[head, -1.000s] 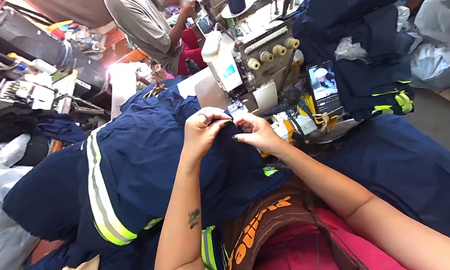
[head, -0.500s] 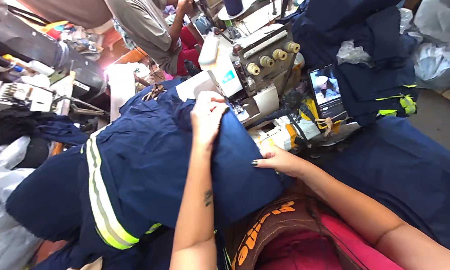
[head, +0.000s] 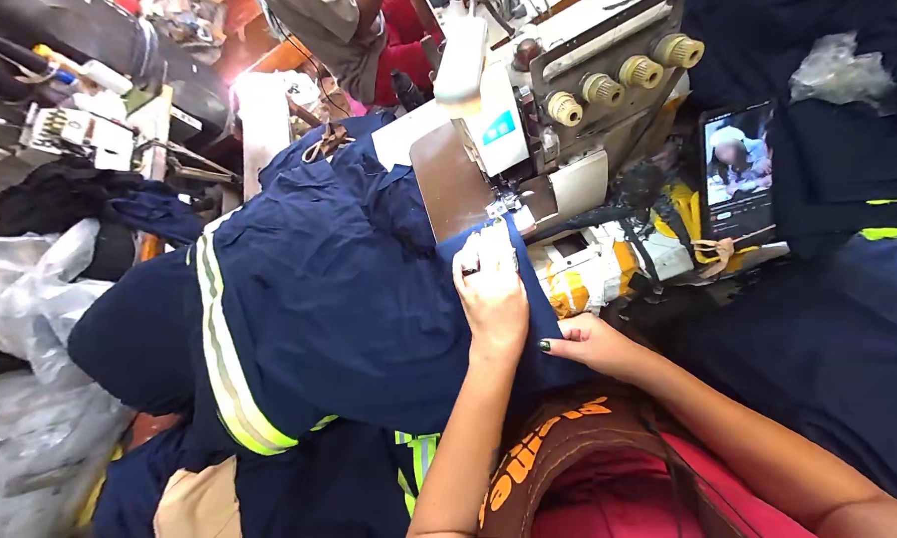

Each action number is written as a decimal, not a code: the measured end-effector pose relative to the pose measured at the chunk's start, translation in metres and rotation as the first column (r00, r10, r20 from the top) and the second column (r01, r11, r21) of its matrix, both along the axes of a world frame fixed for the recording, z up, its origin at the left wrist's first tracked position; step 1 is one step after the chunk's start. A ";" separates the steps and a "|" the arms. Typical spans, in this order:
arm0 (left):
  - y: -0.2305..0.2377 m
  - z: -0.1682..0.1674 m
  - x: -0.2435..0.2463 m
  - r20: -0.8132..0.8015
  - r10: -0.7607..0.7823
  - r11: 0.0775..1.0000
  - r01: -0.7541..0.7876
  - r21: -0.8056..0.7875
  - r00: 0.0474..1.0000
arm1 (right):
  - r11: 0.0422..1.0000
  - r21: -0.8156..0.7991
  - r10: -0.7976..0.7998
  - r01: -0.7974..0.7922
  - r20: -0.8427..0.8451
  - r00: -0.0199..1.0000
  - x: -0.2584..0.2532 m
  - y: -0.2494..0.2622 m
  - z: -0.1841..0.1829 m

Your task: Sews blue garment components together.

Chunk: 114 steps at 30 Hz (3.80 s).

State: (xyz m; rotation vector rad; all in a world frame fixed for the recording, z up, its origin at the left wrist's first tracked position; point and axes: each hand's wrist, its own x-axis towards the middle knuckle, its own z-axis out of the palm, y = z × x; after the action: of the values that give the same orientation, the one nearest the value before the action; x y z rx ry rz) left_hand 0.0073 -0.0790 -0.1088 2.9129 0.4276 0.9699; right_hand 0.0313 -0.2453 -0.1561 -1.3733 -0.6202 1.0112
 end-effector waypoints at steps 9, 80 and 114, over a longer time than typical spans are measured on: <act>-0.004 0.009 0.020 0.074 -0.065 0.997 0.068 -0.037 0.995 | 0.987 0.101 -0.120 0.125 -0.058 0.991 0.004 -0.009 0.015; -0.027 -0.047 -0.105 0.153 -0.316 0.948 0.317 0.019 0.936 | 0.950 0.142 -0.252 0.279 -0.180 0.951 -0.015 -0.019 0.004; 0.012 -0.011 -0.006 0.218 -0.270 0.945 0.214 0.249 0.938 | 0.886 0.307 -0.392 0.347 0.101 0.914 0.054 0.040 0.026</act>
State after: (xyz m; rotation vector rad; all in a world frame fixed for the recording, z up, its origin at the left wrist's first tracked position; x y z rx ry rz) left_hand 0.0016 -0.0671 -0.1201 2.8755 -0.0606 1.3968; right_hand 0.0852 -0.2052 -0.1297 -1.2618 -0.5675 0.4840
